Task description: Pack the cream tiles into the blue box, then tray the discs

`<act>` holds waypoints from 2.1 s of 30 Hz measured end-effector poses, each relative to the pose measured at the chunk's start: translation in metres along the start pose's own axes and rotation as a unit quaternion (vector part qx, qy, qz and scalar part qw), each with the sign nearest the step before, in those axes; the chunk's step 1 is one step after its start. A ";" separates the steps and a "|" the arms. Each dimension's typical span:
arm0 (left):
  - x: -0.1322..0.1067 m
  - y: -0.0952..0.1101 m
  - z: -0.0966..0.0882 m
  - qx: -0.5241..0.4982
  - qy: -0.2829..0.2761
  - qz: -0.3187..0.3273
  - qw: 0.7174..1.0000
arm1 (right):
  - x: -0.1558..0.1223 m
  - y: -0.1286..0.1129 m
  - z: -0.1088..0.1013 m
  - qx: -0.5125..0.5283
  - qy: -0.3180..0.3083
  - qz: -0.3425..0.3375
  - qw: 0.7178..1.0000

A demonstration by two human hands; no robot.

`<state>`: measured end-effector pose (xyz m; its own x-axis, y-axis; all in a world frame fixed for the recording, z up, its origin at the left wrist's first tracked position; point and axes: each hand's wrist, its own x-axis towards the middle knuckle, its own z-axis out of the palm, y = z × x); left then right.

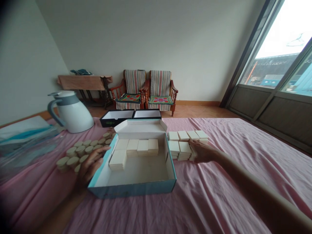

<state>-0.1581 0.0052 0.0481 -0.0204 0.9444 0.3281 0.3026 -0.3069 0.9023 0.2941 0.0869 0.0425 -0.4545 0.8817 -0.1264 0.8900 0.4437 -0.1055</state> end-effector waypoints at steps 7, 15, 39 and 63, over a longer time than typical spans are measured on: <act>-0.001 0.001 0.000 0.005 0.003 0.001 1.000 | 0.000 0.000 0.004 0.022 0.031 -0.012 0.999; 0.000 -0.001 -0.001 0.005 -0.006 -0.001 1.000 | 0.000 0.000 0.004 0.068 0.057 -0.036 0.995; 0.000 -0.002 -0.002 0.030 0.011 0.028 0.999 | 0.007 -0.174 -0.088 0.097 0.105 -0.107 0.984; -0.004 -0.007 -0.002 0.003 -0.018 0.037 0.999 | 0.062 -0.241 -0.035 0.069 -0.032 -0.185 0.980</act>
<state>-0.1625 0.0036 0.0410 0.0356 0.9230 0.3831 0.3069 -0.3749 0.8748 0.0532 0.0402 0.0946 -0.7498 0.6514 -0.1162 0.6533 0.7008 -0.2867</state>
